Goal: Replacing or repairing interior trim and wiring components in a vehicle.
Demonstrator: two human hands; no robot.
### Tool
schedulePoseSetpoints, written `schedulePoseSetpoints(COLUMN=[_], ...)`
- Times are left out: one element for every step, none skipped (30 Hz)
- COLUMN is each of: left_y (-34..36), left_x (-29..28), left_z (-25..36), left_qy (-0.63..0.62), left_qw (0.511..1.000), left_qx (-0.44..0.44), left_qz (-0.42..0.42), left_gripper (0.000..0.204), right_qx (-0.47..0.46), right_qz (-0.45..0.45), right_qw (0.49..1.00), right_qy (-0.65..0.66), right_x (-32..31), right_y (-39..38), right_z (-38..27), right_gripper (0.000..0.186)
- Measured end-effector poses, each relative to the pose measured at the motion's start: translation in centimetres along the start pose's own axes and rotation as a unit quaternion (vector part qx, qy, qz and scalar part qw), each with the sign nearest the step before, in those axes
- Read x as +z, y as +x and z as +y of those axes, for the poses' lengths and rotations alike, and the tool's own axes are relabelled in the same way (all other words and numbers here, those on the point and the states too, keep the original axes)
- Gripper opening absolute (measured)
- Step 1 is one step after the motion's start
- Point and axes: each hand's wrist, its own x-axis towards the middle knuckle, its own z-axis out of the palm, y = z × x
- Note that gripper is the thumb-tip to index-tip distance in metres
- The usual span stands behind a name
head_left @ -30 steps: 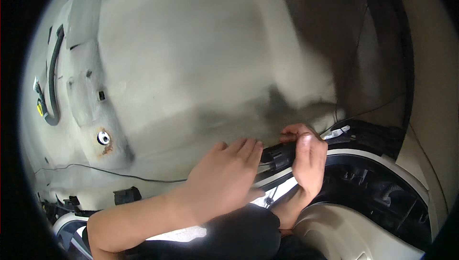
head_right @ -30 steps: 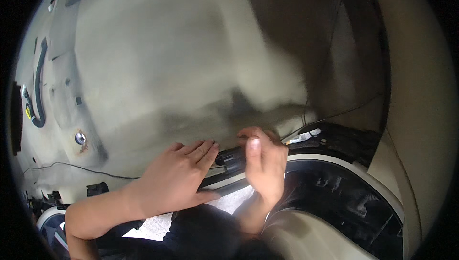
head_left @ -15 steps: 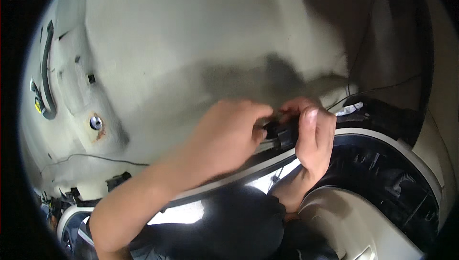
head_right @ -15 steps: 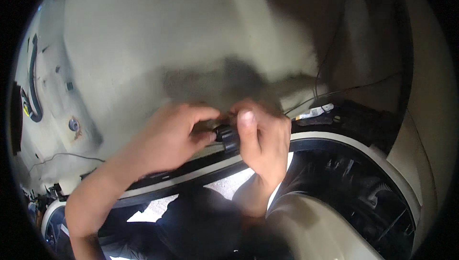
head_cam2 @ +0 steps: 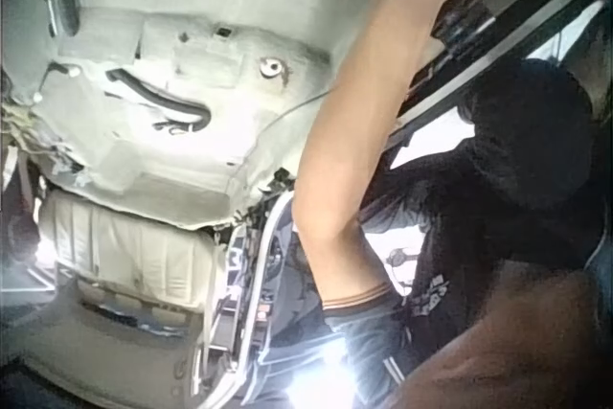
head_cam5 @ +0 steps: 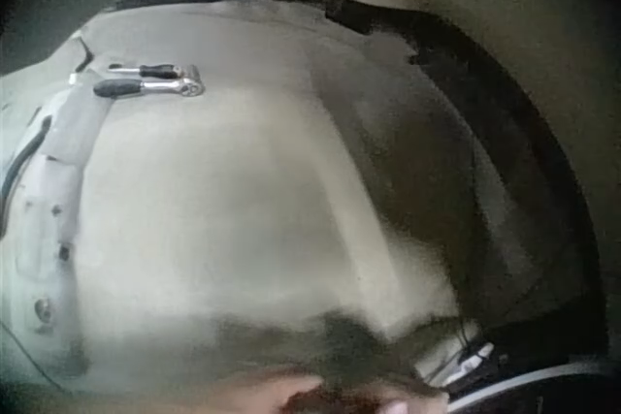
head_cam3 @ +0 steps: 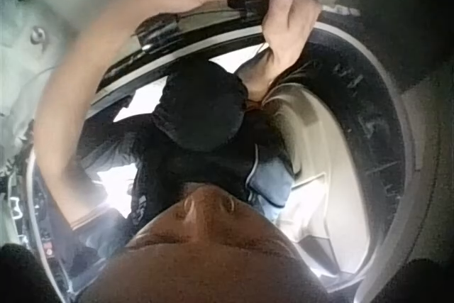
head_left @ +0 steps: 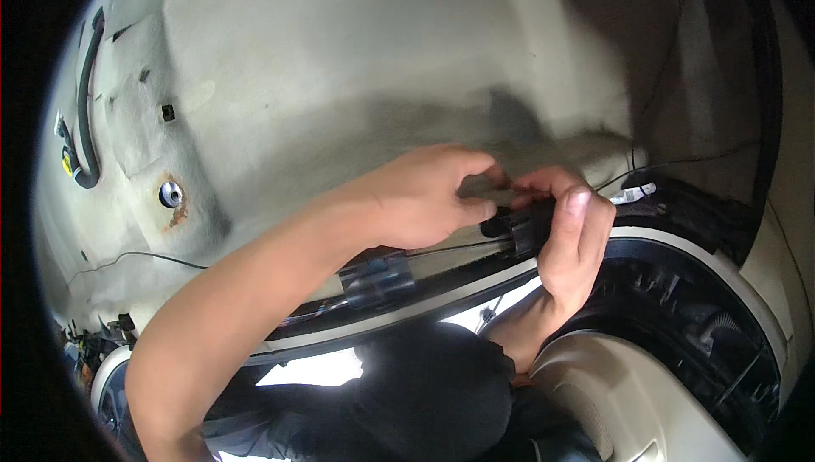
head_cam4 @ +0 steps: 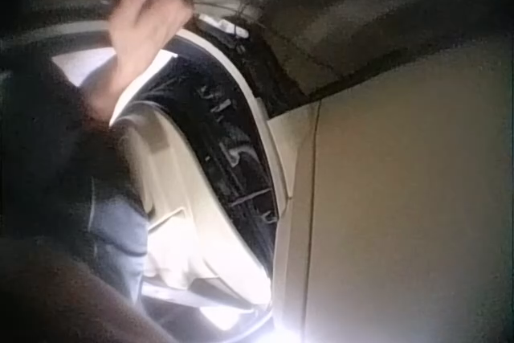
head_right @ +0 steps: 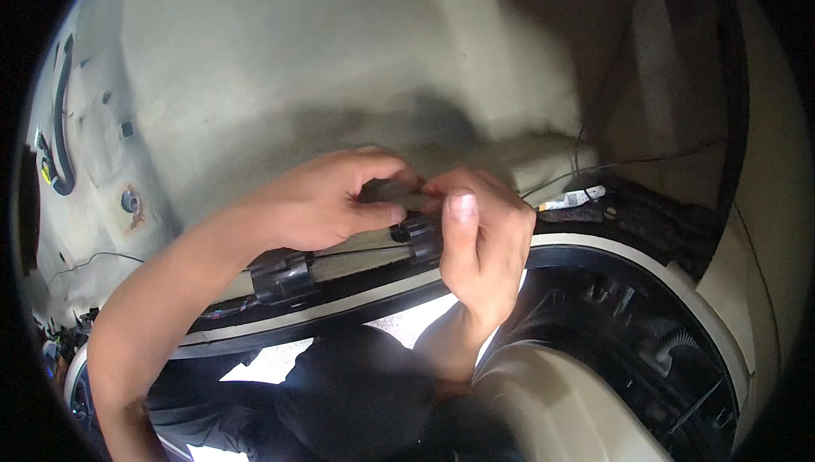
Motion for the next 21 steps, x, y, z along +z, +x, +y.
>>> schedulePoseSetpoints(left_y=[0.3,0.3,0.4,0.4,0.2,0.3,0.3,0.4,0.6,0.9,1.5,1.9,2.4,3.0,3.3,3.6,4.0,4.0,4.1,4.4,4.8], left_x=[0.0,0.2,0.6,0.8,0.9,0.9,1.0,1.2,1.7,2.0,2.3,2.3,2.3,2.4,2.0,1.9,1.8,1.3,0.7,0.0,-0.3], left_z=[0.3,0.4,0.1,-0.1,-0.1,0.0,0.1,0.3,0.4,0.4,0.1,0.0,0.0,-0.3,-0.7,-0.9,-1.2,-0.7,0.1,0.9,1.7], left_qy=[-0.003,-0.002,0.031,0.065,0.070,0.069,0.070,0.076,0.109,0.141,0.160,0.164,0.169,0.174,0.190,0.192,0.164,0.135,0.135,0.150,0.166], left_qw=[1.000,1.000,0.999,0.995,0.995,0.995,0.994,0.993,0.989,0.984,0.978,0.977,0.977,0.977,0.966,0.966,0.977,0.986,0.987,0.987,0.985], left_qx=[-0.006,-0.004,0.028,0.061,0.063,0.060,0.057,0.064,0.059,0.054,0.075,0.080,0.072,0.065,0.105,0.109,0.084,0.056,0.057,0.047,0.040], left_qz=[-0.011,-0.008,0.016,0.040,0.042,0.048,0.055,0.058,0.078,0.098,0.112,0.112,0.107,0.102,0.137,0.136,0.107,0.076,0.073,0.031,-0.012], left_gripper=[0.036,0.036,0.036,0.036,0.036,0.035,0.035,0.035,0.034,0.034,0.031,0.031,0.030,0.030,0.031,0.031,0.036,0.040,0.040,0.047,0.054], right_qx=[-0.045,-0.091,-0.124,-0.180,-0.205,-0.232,-0.250,-0.266,-0.272,-0.278,-0.286,-0.304,-0.298,-0.291,-0.293,-0.298,-0.302,-0.300,-0.300,-0.299,-0.292], right_qz=[0.028,0.056,0.085,0.144,0.161,0.179,0.211,0.196,0.209,0.222,0.212,0.219,0.208,0.197,0.201,0.191,0.181,0.183,0.179,0.174,0.185], right_qw=[0.998,0.994,0.988,0.973,0.965,0.956,0.945,0.944,0.939,0.933,0.934,0.925,0.931,0.936,0.935,0.935,0.936,0.936,0.937,0.938,0.938], right_qy=[-0.013,-0.025,-0.044,-0.016,-0.010,-0.007,0.013,-0.006,0.020,0.046,0.035,0.068,0.042,0.015,0.014,0.018,0.021,0.019,0.025,0.031,0.030], right_x=[-0.3,-0.5,-0.5,-0.1,0.1,0.2,0.7,0.2,0.5,0.7,0.4,0.5,0.4,0.3,0.1,0.0,-0.2,-0.2,-0.2,-0.1,0.0], right_y=[-0.2,-0.4,-0.7,-0.7,-0.8,-0.8,-1.0,-1.1,-1.4,-1.6,-1.5,-1.6,-1.8,-2.0,-2.1,-2.1,-2.1,-2.2,-2.2,-2.2,-2.2], right_z=[0.4,0.7,0.9,1.4,1.3,1.3,1.3,1.5,1.6,1.6,1.4,1.7,1.7,1.6,1.7,1.9,2.1,2.0,2.1,2.1,1.9], right_gripper=[0.056,0.056,0.057,0.059,0.061,0.063,0.066,0.068,0.068,0.069,0.069,0.063,0.072,0.082,0.082,0.082,0.082,0.082,0.082,0.083,0.085])
